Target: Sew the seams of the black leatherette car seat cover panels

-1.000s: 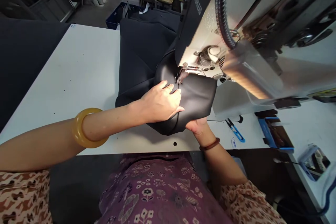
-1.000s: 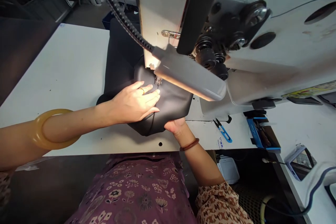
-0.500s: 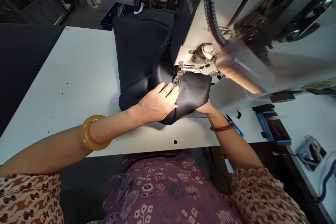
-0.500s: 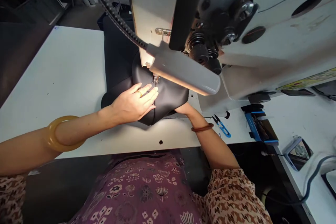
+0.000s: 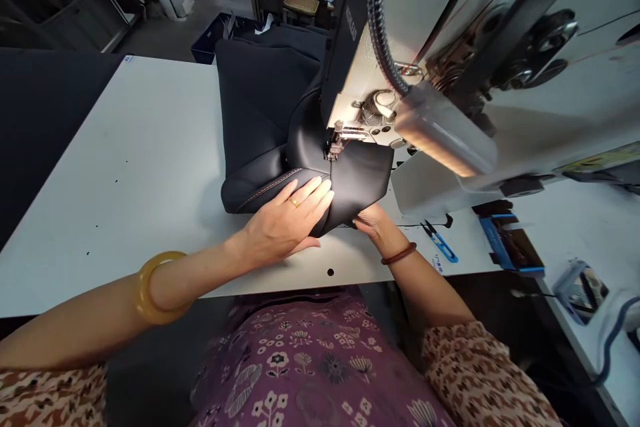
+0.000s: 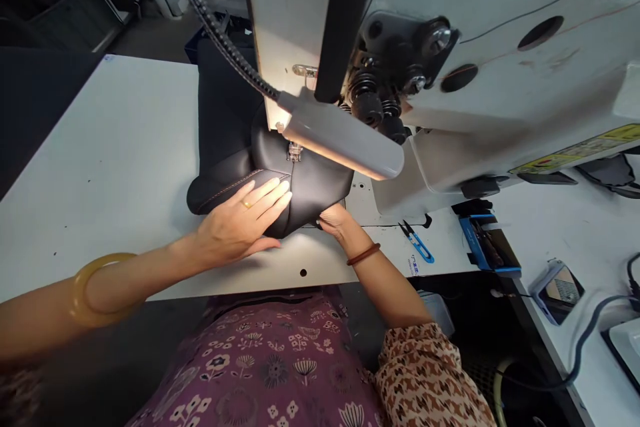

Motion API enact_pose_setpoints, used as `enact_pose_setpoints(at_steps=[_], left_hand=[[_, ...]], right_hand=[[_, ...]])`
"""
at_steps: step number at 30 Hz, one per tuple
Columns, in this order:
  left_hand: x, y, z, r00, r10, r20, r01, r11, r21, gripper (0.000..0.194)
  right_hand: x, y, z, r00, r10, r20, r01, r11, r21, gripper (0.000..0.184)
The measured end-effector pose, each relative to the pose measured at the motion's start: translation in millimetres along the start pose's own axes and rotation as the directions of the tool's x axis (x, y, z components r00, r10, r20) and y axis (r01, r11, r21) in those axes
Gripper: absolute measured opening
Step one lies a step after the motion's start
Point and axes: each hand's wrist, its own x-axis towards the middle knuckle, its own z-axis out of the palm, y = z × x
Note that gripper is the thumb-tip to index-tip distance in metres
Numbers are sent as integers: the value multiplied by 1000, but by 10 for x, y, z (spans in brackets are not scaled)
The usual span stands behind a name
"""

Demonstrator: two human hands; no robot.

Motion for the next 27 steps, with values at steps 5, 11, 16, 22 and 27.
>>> enact_pose_setpoints(at_steps=[5, 11, 16, 22, 27], left_hand=[[-87, -162, -23, 997, -77, 0, 77, 996, -44, 79], [119, -217, 137, 997, -73, -31, 70, 994, -83, 58], [114, -93, 214, 990, -85, -115, 80, 996, -47, 51], [127, -90, 153, 988, -85, -127, 81, 996, -42, 50], [170, -94, 151, 991, -91, -100, 91, 996, -2, 48]], right_hand=[[-21, -213, 224, 998, -26, -57, 33, 992, 122, 46], [-125, -73, 115, 963, -224, -149, 243, 963, 118, 27], [-379, 7, 2, 974, -64, -219, 126, 951, 281, 27], [-348, -100, 195, 824, -84, -560, 255, 938, 234, 24], [-244, -166, 159, 783, -83, -617, 249, 950, 188, 24]])
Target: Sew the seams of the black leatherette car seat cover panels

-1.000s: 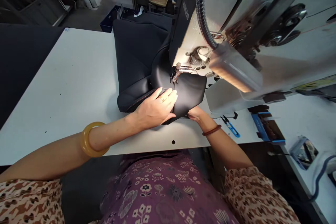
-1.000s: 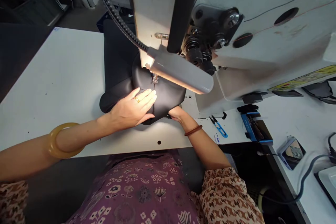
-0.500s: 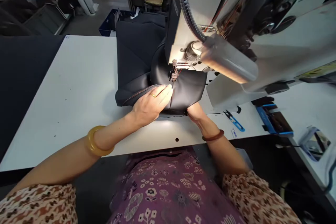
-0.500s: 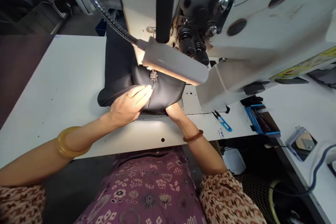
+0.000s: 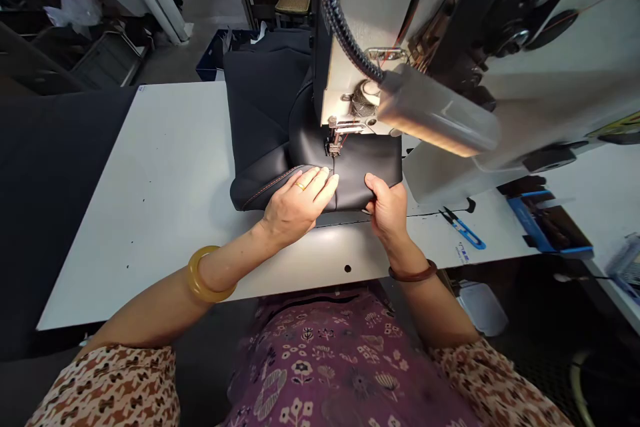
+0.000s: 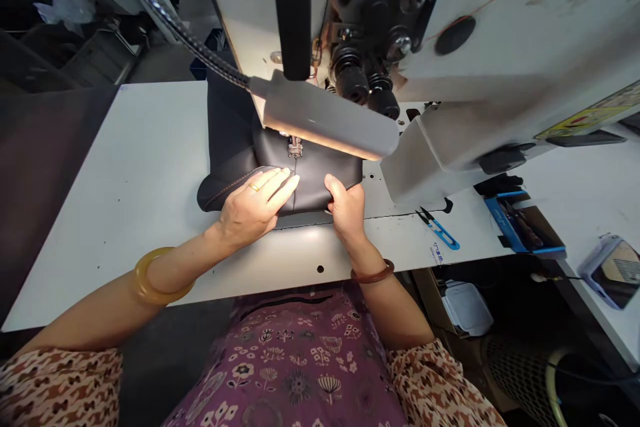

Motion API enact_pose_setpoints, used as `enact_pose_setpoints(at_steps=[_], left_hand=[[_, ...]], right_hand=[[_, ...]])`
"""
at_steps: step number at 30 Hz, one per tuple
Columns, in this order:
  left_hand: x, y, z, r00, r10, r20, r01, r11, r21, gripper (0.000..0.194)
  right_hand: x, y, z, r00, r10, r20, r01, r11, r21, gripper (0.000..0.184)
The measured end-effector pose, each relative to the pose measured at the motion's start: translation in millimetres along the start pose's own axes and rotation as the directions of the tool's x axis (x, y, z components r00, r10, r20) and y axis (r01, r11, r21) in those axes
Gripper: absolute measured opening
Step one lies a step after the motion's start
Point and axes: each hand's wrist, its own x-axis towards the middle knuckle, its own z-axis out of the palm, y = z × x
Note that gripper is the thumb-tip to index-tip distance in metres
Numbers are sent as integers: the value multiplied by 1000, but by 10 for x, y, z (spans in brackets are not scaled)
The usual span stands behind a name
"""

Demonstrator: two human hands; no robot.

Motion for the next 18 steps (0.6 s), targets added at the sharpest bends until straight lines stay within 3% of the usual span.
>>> enact_pose_setpoints(at_steps=[8, 18], left_hand=[[117, -112, 72, 1000, -17, -9, 17, 1000, -14, 41], [117, -224, 135, 997, 41, -67, -40, 999, 18, 40]], right_hand=[[319, -55, 66, 998, -64, -24, 63, 996, -67, 19], [403, -62, 82, 995, -95, 4, 95, 992, -80, 20]])
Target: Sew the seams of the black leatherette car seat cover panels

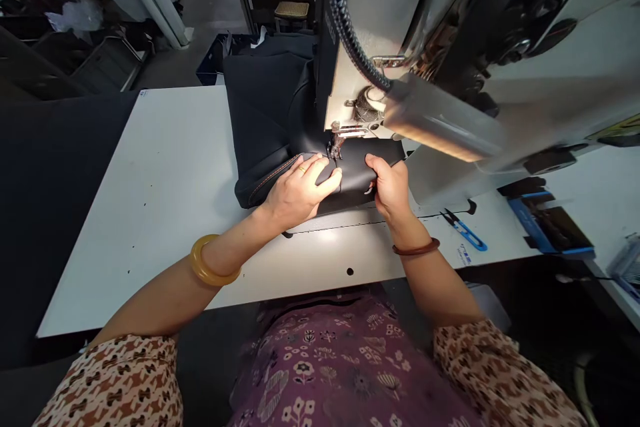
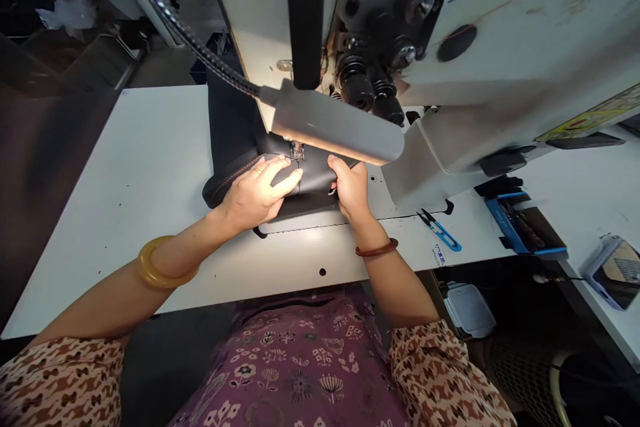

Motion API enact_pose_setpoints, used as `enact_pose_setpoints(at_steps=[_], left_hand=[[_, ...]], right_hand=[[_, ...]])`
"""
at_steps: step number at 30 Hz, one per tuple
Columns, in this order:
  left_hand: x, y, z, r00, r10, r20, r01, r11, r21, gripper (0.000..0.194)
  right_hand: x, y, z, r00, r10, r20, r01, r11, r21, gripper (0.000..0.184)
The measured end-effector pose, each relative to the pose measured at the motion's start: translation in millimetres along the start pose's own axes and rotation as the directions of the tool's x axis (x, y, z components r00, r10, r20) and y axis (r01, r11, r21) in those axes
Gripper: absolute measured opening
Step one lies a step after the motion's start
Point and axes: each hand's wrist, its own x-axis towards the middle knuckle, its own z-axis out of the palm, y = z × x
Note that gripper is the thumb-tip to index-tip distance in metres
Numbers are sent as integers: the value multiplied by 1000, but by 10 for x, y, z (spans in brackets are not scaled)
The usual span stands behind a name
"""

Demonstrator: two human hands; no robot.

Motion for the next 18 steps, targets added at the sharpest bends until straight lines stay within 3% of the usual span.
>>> enact_pose_setpoints(at_steps=[4, 7, 8, 10, 13, 16, 18], left_hand=[[103, -77, 27, 999, -22, 48, 24, 998, -53, 41], [67, -90, 24, 998, -30, 47, 35, 994, -105, 38], [3, -90, 20, 999, -22, 46, 26, 995, -100, 40], [-203, -108, 21, 998, 7, 59, -3, 998, -70, 49], [-577, -258, 58, 998, -1, 59, 3, 999, -33, 61], [-757, -557, 83, 997, -78, 22, 77, 996, 32, 61], [-708, -741, 22, 996, -83, 38, 79, 992, 97, 64]], right_hand=[[113, 11, 56, 1000, 18, -9, -19, 998, -63, 24], [126, 44, -1, 1000, -31, 3, 32, 994, -102, 32], [112, 52, -51, 998, -49, 37, 54, 991, -123, 34], [75, 58, -177, 974, -30, 227, 81, 972, -221, 34], [69, 53, -320, 825, 189, 532, 141, 843, -518, 38], [147, 61, -289, 723, 441, 532, 156, 647, -747, 52], [186, 80, -210, 598, 593, 539, 116, 601, -791, 52]])
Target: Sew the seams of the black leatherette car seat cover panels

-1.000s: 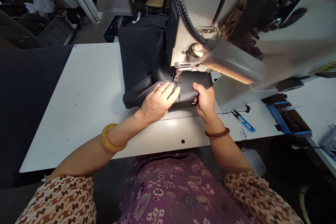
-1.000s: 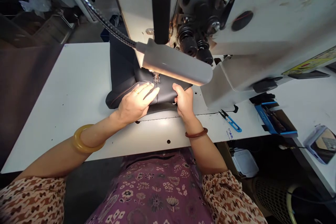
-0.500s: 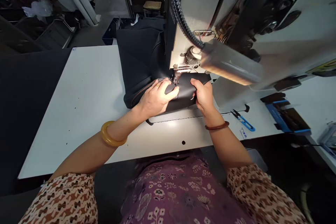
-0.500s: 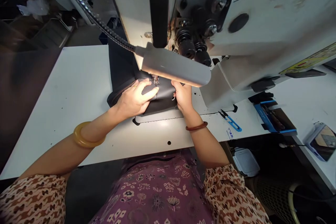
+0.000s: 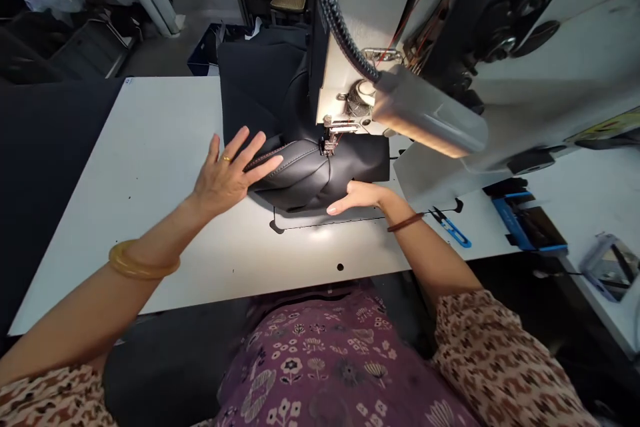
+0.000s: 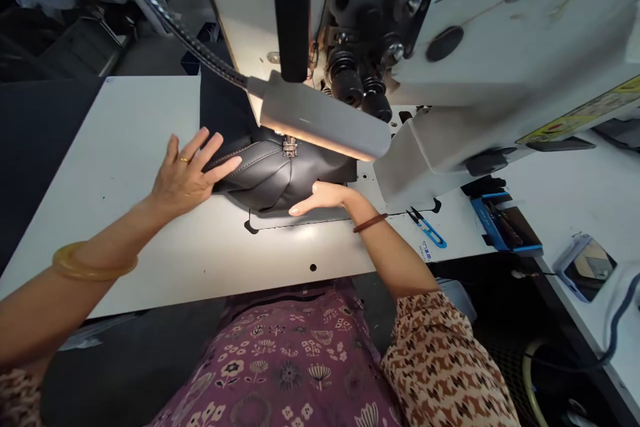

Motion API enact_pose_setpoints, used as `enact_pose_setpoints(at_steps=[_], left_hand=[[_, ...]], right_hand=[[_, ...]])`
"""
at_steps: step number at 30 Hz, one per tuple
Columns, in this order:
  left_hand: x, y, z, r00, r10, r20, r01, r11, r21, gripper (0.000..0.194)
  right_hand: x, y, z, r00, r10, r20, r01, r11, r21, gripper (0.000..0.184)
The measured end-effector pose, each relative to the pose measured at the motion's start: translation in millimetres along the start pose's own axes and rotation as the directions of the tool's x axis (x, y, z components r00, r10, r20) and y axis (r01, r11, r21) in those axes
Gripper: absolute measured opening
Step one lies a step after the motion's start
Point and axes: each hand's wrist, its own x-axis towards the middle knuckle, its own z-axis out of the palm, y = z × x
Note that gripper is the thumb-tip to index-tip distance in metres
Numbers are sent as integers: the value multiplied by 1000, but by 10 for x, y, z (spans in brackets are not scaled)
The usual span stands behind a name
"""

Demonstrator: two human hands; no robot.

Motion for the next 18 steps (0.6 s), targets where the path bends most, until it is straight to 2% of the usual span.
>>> enact_pose_setpoints(at_steps=[2, 3, 5, 6, 8, 9, 11, 14, 15, 16, 17, 18], left_hand=[[134, -76, -147, 1000, -17, 15, 16, 999, 27, 65], [207, -57, -251, 1000, -17, 16, 17, 1000, 19, 63], [336, 93, -471, 998, 50, 23, -49, 998, -40, 53], [390, 207, -563, 989, 138, 52, -133, 987, -85, 48], [478, 453, -663, 942, 308, 133, -280, 940, -195, 50], [516, 559, -665, 919, 357, 168, -317, 921, -227, 56], [581, 698, -590, 906, 369, 208, -321, 918, -231, 65], [635, 736, -410, 931, 308, 195, -275, 945, -179, 54], [637, 726, -360, 939, 298, 174, -272, 949, -159, 49], [632, 714, -320, 944, 296, 144, -277, 951, -136, 45], [622, 705, -289, 948, 298, 113, -286, 951, -114, 43], [610, 699, -267, 949, 303, 85, -294, 951, -97, 43]], right_hand=[[32, -35, 36, 984, -11, 175, -6, 995, 96, 46], [22, -41, 60, 975, -49, 219, 7, 982, 189, 42], [-39, -33, 104, 973, -122, 198, 32, 912, 409, 37], [-80, -25, 121, 975, -141, 172, 38, 868, 496, 38], [-151, -10, 142, 982, -133, 137, 29, 813, 581, 43], [-175, -6, 149, 987, -115, 115, 24, 801, 598, 45], [-204, -4, 164, 994, -76, 77, 10, 774, 633, 45], [-232, -11, 190, 996, -92, 23, 52, 734, 678, 40], [-244, -16, 200, 992, -121, -26, 107, 730, 675, 36], [-257, -21, 208, 981, -143, -128, 192, 728, 658, 32], [-269, -29, 214, 949, -148, -279, 295, 729, 617, 27], [-278, -38, 218, 885, -137, -446, 392, 736, 552, 23]])
